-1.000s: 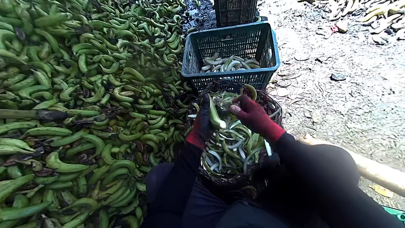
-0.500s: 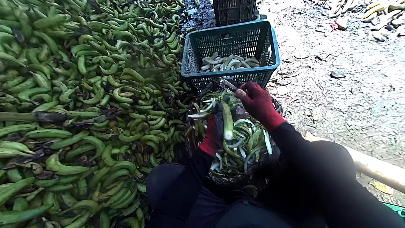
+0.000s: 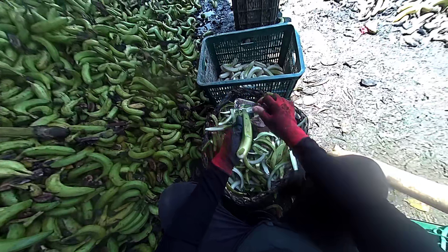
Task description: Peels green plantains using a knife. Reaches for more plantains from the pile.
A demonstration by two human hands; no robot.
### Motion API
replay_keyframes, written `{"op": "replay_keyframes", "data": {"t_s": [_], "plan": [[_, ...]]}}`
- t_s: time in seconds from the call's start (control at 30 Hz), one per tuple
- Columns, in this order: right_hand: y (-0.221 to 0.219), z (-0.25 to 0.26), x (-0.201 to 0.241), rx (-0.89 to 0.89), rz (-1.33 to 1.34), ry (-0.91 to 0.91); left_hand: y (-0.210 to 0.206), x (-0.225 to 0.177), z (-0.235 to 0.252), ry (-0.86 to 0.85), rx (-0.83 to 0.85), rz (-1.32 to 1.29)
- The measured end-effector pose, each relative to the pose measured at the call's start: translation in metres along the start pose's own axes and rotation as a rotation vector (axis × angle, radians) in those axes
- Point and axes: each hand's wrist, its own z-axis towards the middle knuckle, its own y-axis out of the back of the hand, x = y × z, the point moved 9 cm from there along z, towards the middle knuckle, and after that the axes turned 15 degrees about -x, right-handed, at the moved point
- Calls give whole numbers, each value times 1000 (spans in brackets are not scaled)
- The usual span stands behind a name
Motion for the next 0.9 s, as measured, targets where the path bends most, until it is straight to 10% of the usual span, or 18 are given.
{"op": "replay_keyframes", "data": {"t_s": [0.27, 0.43, 0.7, 0.9], "plan": [[-21, -62, 55, 177, 99, 137, 68, -19, 15, -390, -618, 137], [-23, -28, 32, 154, 53, 126, 28, -23, 10, -181, -297, -130], [-21, -11, 2, 228, -17, -20, 8, -11, -2, -84, 18, 207], [-10, -55, 60, -41, 42, 241, 38, -11, 33, -18, -289, -442]]}}
